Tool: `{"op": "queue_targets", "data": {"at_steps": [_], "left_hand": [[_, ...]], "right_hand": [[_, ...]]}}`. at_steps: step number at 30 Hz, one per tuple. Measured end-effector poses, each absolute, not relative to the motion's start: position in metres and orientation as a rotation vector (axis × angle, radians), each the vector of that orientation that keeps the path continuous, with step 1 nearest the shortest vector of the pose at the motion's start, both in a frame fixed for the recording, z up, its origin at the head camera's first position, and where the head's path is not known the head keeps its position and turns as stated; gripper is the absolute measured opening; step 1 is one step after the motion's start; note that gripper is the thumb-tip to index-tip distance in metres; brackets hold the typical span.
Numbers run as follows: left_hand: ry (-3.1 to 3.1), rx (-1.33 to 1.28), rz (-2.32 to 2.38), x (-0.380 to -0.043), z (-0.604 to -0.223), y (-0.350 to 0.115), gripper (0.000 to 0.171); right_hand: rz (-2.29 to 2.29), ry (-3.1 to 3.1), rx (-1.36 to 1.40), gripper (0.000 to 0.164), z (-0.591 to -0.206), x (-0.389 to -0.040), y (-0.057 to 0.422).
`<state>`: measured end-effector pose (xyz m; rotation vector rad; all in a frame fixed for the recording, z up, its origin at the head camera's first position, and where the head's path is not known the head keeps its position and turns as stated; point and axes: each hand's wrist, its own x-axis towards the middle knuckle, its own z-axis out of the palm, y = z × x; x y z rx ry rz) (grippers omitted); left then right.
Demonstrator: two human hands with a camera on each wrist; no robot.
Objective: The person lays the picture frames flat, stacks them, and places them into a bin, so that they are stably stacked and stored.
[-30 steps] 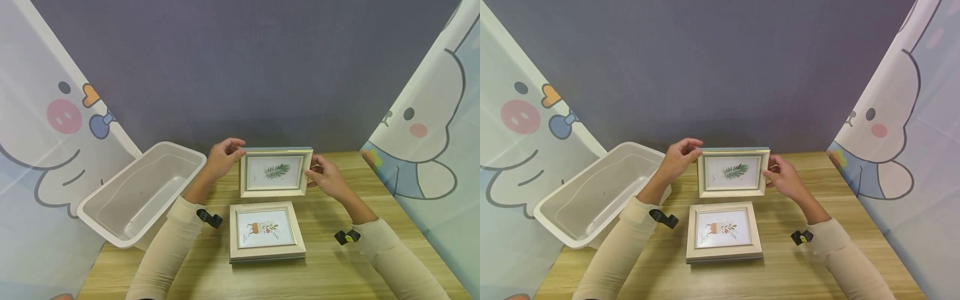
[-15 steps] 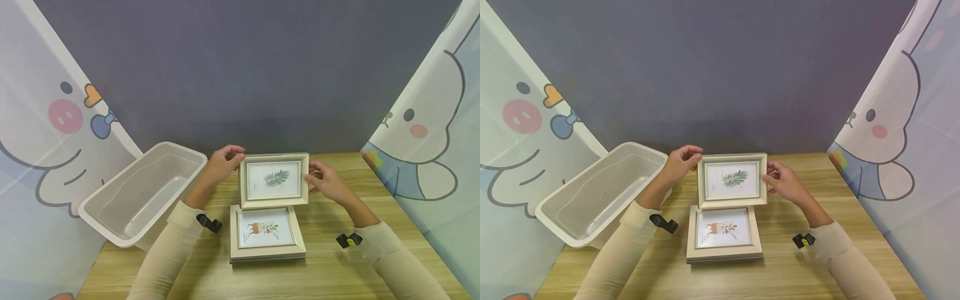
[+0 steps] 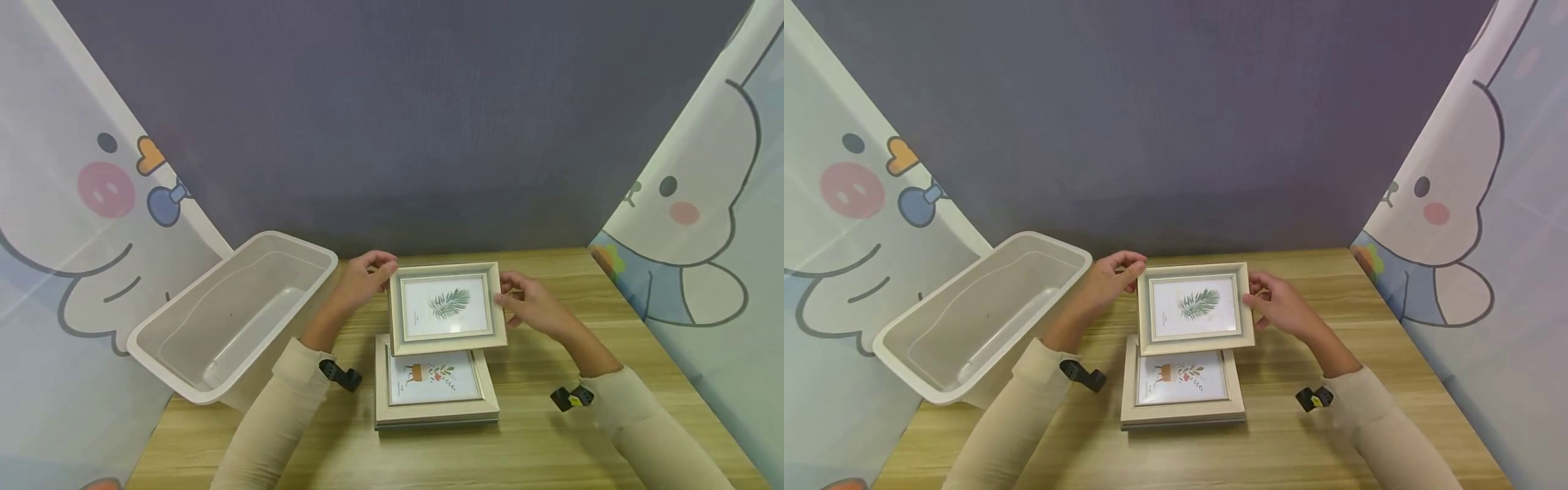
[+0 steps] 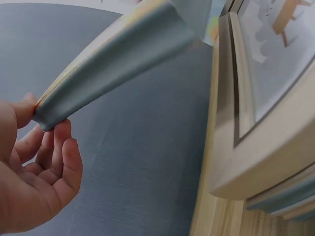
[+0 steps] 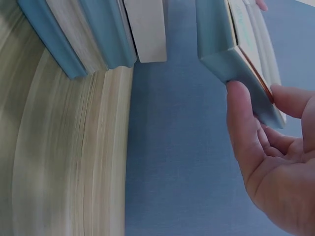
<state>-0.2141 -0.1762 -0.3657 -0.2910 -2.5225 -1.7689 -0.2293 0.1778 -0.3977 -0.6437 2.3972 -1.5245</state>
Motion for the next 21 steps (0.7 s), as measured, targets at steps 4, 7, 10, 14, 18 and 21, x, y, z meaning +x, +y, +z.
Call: {"op": "queue_targets", "data": {"at_steps": [4,7,10,14,18,21], "left_hand": [[-2.568,-0.242,-1.779,-0.210,-0.371,-0.177,0.026],[-2.618,-0.186,-1.774,-0.205,-0.375,-0.178,0.028],[-2.671,-0.120,-1.782,-0.201,-0.382,-0.180,0.030],[-2.697,-0.064,-1.844,-0.195,-0.390,-0.183,0.030],[-2.688,-0.045,-1.892,-0.188,-0.396,-0.185,0.028],[-2.688,-0.040,-1.907,-0.185,-0.401,-0.188,0.027]], "right_hand": [[-1.464,2.377,-0.645,0.057,-0.397,-0.224,0.180],[-1.437,2.351,-0.643,0.062,-0.398,-0.219,0.180],[-1.417,2.325,-0.622,0.065,-0.401,-0.214,0.178],[-1.391,2.295,-0.600,0.068,-0.407,-0.210,0.177],[-1.379,2.270,-0.594,0.070,-0.411,-0.206,0.175],[-1.370,2.262,-0.585,0.070,-0.414,-0.203,0.173]]}}
